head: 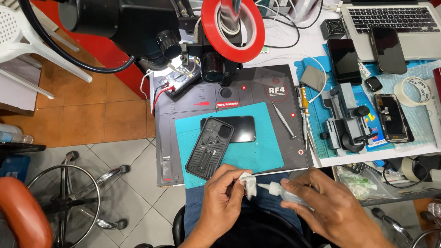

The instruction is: Cleaning the internal frame of a mobile phone with a cloth and solvent to prepare it for repair or reassembly.

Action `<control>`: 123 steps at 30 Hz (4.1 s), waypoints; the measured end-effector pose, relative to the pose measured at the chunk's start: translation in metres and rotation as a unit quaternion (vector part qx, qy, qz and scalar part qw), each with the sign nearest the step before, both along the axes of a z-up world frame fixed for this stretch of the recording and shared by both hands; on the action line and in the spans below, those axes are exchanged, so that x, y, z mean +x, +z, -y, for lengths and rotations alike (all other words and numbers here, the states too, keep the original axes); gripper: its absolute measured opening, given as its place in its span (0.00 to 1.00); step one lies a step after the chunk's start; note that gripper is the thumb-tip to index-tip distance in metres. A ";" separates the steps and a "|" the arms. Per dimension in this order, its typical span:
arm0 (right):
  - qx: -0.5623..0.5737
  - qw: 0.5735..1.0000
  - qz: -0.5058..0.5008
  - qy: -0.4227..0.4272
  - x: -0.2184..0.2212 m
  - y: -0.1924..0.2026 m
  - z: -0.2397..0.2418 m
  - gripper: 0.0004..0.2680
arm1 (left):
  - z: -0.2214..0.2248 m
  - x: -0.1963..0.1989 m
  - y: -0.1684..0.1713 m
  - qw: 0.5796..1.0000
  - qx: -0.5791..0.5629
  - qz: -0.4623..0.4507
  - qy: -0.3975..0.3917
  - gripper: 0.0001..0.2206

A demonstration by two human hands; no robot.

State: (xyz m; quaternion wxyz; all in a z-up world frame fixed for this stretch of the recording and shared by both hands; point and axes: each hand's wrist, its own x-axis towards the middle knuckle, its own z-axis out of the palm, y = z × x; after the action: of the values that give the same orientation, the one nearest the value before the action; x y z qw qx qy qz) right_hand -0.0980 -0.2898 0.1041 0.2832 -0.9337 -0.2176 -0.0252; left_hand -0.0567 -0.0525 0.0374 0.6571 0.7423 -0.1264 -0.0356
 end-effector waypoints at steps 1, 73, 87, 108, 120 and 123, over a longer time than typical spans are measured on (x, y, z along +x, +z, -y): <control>0.000 1.000 0.000 0.000 0.001 0.000 -0.002 0.20 | 0.000 0.000 0.000 1.000 0.000 0.000 0.000 0.11; 0.256 0.821 0.131 -0.494 0.383 -0.173 0.148 0.15 | -0.011 -0.020 -0.013 0.963 -0.210 -0.162 -0.043 0.14; 0.492 0.777 0.200 -0.339 0.220 -0.031 0.040 0.18 | 0.002 -0.020 -0.028 0.936 -0.302 -0.180 0.022 0.22; 0.693 0.683 -0.127 -0.196 0.023 -0.107 -0.029 0.07 | -0.047 0.045 0.000 0.890 0.416 0.094 0.164 0.48; 0.637 0.753 -0.069 -0.152 0.040 -0.055 -0.047 0.06 | -0.044 0.050 0.014 0.917 0.368 -0.076 0.130 0.40; 0.549 0.824 0.037 -0.136 0.042 -0.045 -0.058 0.05 | -0.048 0.037 0.028 0.947 0.270 -0.112 0.130 0.41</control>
State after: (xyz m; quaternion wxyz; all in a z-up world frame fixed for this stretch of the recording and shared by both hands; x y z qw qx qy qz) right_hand -0.0557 -0.2322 0.0591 0.7341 -0.6427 -0.0487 -0.2135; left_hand -0.0197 -0.0042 0.0658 0.4408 0.8931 0.0605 -0.0656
